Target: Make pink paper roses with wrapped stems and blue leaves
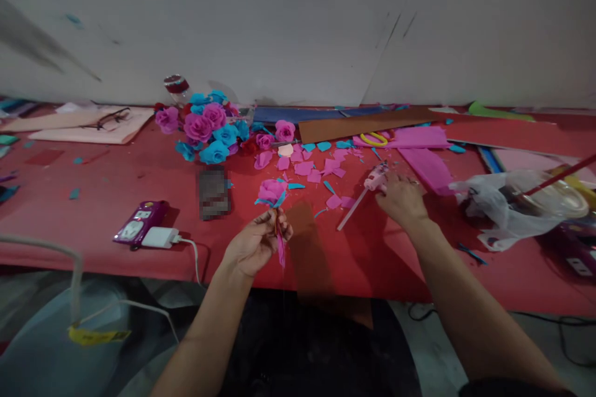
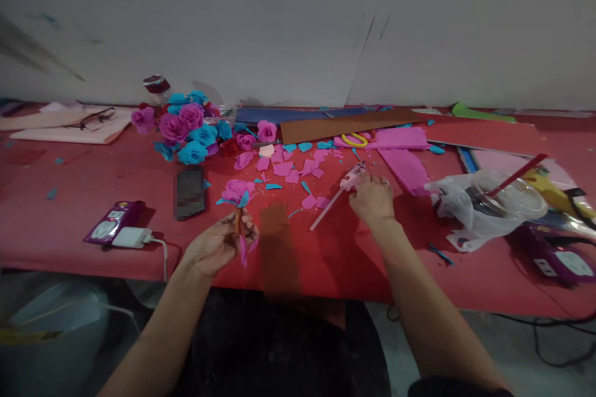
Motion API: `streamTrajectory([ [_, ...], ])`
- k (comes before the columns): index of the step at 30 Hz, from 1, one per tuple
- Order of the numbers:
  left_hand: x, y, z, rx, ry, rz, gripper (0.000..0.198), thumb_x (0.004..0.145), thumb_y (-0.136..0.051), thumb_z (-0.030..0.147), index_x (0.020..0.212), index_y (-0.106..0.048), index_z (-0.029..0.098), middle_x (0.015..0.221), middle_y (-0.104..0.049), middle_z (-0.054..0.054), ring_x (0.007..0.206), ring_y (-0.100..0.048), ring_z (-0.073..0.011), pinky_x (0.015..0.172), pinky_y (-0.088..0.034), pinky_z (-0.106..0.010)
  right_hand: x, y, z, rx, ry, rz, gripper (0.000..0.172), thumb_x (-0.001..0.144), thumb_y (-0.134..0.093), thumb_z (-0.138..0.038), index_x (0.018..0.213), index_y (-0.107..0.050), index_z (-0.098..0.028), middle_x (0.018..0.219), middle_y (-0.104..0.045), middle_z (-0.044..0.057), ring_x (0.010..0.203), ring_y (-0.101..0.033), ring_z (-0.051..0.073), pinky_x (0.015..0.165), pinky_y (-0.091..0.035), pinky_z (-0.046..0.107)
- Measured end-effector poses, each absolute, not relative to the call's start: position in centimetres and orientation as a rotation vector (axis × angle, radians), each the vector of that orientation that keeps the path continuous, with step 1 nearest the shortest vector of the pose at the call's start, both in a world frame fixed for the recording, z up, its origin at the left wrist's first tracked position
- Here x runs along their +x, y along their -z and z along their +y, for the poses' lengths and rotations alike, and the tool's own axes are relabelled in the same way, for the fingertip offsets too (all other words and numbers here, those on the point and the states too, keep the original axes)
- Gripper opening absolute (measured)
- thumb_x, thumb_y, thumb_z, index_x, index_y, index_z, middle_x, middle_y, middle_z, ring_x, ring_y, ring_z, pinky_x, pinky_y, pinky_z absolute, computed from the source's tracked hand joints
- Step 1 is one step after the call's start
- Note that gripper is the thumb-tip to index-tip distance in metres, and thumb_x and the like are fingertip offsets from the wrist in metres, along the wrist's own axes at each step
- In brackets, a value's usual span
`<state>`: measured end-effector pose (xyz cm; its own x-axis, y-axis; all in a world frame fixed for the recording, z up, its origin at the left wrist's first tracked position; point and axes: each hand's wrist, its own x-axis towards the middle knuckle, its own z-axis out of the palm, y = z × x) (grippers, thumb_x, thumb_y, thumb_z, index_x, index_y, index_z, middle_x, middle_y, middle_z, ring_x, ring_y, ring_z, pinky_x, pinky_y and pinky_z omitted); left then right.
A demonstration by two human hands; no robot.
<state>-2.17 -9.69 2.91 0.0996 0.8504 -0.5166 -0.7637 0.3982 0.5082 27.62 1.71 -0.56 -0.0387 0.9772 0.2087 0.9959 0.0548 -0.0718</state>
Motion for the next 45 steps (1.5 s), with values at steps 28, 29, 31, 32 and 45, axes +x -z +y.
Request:
streamTrajectory([
  [28, 1.1, -4.6, -10.7, 0.448, -1.341, 1.148, 0.017, 0.060, -0.078, 0.023, 0.075, -0.073, 0.016, 0.076, -0.071, -0.003, 0.069, -0.061, -0.0094, 0.065, -0.044, -0.019, 11.8, -3.6, -9.2, -0.969, -1.432, -0.977, 0.008, 0.077, -0.062, -0.025, 0.077, -0.063, -0.018, 0.068, -0.059, -0.003, 0.062, -0.052, 0.010, 0.062, -0.043, 0.023],
  [29, 1.2, -4.6, -10.7, 0.460, -1.347, 1.147, 0.017, 0.060, -0.078, 0.024, 0.075, -0.073, 0.016, 0.076, -0.071, -0.003, 0.069, -0.061, -0.0096, 0.064, -0.044, -0.019, 11.8, -3.6, -9.2, -0.951, -1.450, -0.955, 0.007, 0.076, -0.063, -0.025, 0.076, -0.063, -0.018, 0.068, -0.059, -0.003, 0.062, -0.052, 0.010, 0.062, -0.043, 0.023],
  [31, 1.2, -4.7, -10.7, 0.456, -1.353, 1.149, 0.018, 0.059, -0.078, 0.024, 0.075, -0.074, 0.016, 0.076, -0.071, -0.003, 0.070, -0.061, -0.0100, 0.063, -0.044, -0.019, 11.7, -3.6, -9.2, -0.920, -1.488, -0.916, 0.007, 0.075, -0.064, -0.024, 0.076, -0.064, -0.017, 0.067, -0.059, -0.003, 0.060, -0.052, 0.009, 0.061, -0.043, 0.023],
  [32, 1.3, -4.8, -10.7, 0.447, -1.356, 1.152, 0.019, 0.058, -0.079, 0.024, 0.074, -0.074, 0.017, 0.076, -0.072, -0.003, 0.069, -0.061, -0.0101, 0.062, -0.044, -0.019, 11.7, -3.6, -9.1, -0.914, -1.504, -0.903, 0.007, 0.074, -0.065, -0.024, 0.076, -0.065, -0.017, 0.066, -0.059, -0.003, 0.058, -0.051, 0.009, 0.060, -0.043, 0.023],
  [45, 1.6, -5.1, -10.5, 0.456, -1.447, 1.179, 0.018, 0.057, -0.078, 0.022, 0.072, -0.072, 0.015, 0.073, -0.071, -0.004, 0.078, -0.065, -0.0159, 0.074, -0.049, -0.025, 11.1, -3.9, -9.7, -1.079, -1.151, -1.144, 0.009, 0.074, -0.062, -0.019, 0.081, -0.065, -0.021, 0.080, -0.065, 0.001, 0.075, -0.060, 0.014, 0.072, -0.050, 0.028],
])
